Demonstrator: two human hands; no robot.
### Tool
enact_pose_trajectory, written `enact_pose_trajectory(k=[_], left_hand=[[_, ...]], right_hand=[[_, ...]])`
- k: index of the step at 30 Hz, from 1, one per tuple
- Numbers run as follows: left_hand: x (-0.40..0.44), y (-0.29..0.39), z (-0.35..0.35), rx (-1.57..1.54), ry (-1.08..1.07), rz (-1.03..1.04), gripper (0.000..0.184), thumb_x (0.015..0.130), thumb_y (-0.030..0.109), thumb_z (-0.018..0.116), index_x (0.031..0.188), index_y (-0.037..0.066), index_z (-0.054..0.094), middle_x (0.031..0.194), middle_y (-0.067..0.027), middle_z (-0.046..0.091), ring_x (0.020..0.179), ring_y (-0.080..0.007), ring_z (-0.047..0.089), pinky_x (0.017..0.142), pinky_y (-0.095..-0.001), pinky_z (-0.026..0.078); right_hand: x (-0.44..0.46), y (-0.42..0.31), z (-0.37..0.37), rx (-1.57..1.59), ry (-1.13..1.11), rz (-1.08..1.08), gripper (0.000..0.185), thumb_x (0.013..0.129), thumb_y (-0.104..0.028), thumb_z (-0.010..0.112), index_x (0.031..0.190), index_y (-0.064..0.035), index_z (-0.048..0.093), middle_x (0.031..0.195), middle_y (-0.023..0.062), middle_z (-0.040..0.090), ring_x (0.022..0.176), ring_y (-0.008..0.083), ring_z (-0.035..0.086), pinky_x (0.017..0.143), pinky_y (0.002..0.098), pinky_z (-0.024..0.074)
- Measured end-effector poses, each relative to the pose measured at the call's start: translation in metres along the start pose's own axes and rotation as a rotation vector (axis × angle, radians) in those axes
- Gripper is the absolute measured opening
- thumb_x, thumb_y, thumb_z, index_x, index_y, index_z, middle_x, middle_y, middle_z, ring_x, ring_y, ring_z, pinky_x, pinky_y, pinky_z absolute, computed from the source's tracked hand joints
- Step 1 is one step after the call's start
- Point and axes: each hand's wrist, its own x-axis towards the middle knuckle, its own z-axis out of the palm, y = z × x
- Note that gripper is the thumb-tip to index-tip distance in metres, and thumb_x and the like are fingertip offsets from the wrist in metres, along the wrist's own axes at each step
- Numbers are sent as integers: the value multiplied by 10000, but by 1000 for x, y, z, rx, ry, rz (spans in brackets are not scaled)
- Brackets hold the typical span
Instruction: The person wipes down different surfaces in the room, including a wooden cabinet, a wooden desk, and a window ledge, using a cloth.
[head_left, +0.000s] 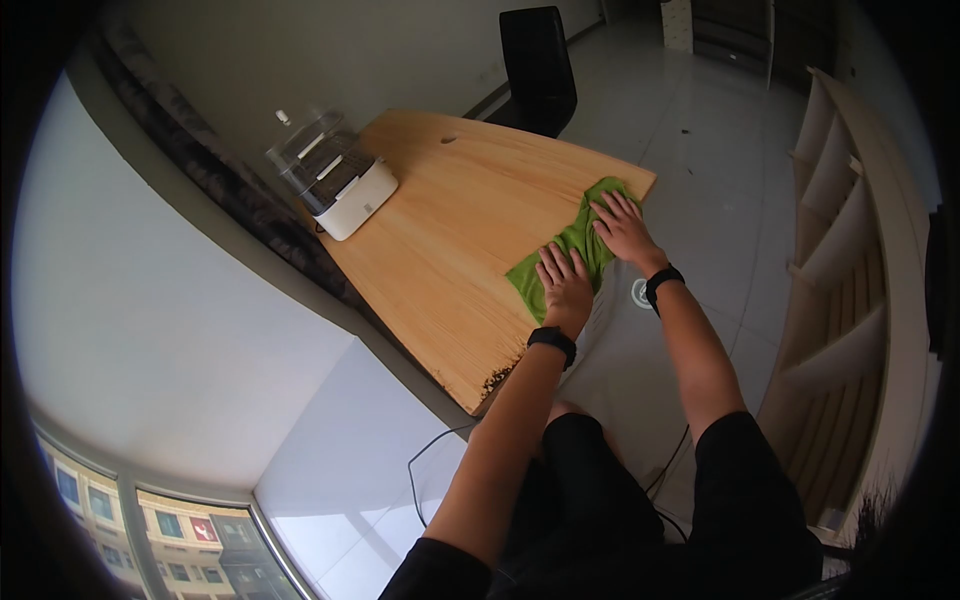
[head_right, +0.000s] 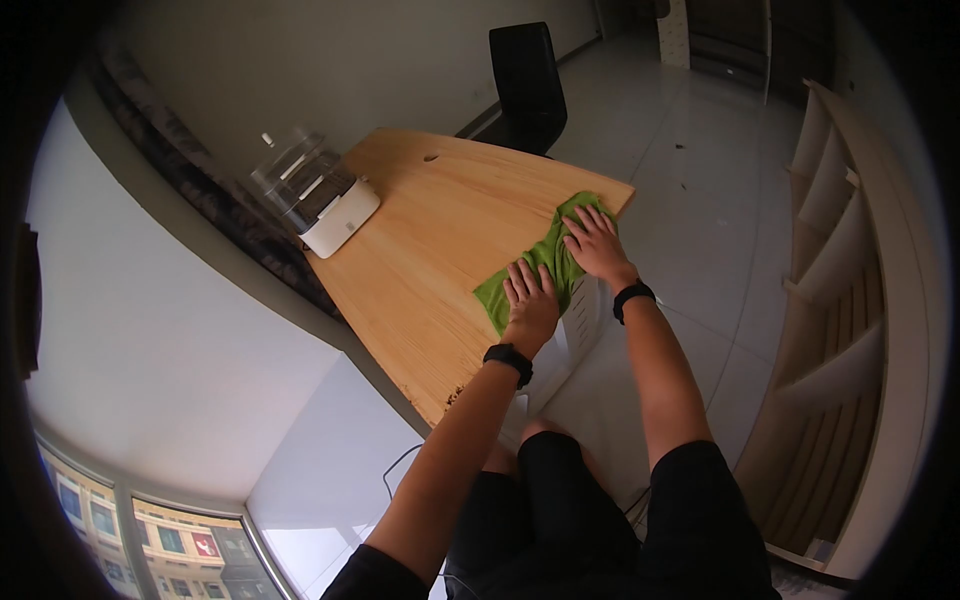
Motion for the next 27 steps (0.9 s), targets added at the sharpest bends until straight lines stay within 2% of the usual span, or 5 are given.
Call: enact_pose_trajectory(k=[5, 11, 17, 21, 27], left_hand=[[34, 17, -4, -13, -102, -35, 608, 956, 156, 425, 1501, -24, 223, 1528, -374, 110, 1399, -582, 99, 1119, -643, 133], [47, 27, 2, -11, -79, -40, 608, 969, 175, 416, 1507, -17, 209, 1535, -366, 100, 1403, -579, 86, 1119, -643, 123], [47, 18, -2, -103, -45, 4, 621, 940, 149, 447, 1490, -45, 233, 1507, -402, 128, 1382, -603, 126, 1092, -672, 176], [37, 10, -3, -195, -29, 61, 636, 930, 146, 449, 1499, -25, 221, 1544, -337, 122, 1426, -526, 113, 1128, -619, 167], [-8, -7, -8, -246, -46, 75, 659, 908, 118, 446, 1519, 31, 214, 1595, -200, 125, 1477, -375, 105, 1161, -553, 168]], right_hand=[[18, 31, 8, 7, -1, 79, 448, 993, -354, 438, 1391, -162, 508, 1498, 115, 389, 1417, 313, 283, 1178, 466, 177], [26, 11, -16, -98, -193, 302, 515, 1018, -363, 275, 1486, -166, 361, 1571, 144, 241, 1467, 354, 119, 1196, 493, 89], [27, 4, 2, -124, -384, 434, 590, 1026, -384, 172, 1536, -87, 186, 1576, 270, 43, 1432, 510, -29, 1188, 545, 73], [14, -10, -4, 151, -336, 475, 603, 1035, -366, 223, 1526, -24, 153, 1563, 298, -55, 1422, 531, 1, 1181, 546, 126], [-3, -40, -11, 182, -297, 475, 598, 1028, -341, 281, 1488, 38, 242, 1527, 365, 87, 1427, 516, 41, 1171, 551, 147]])
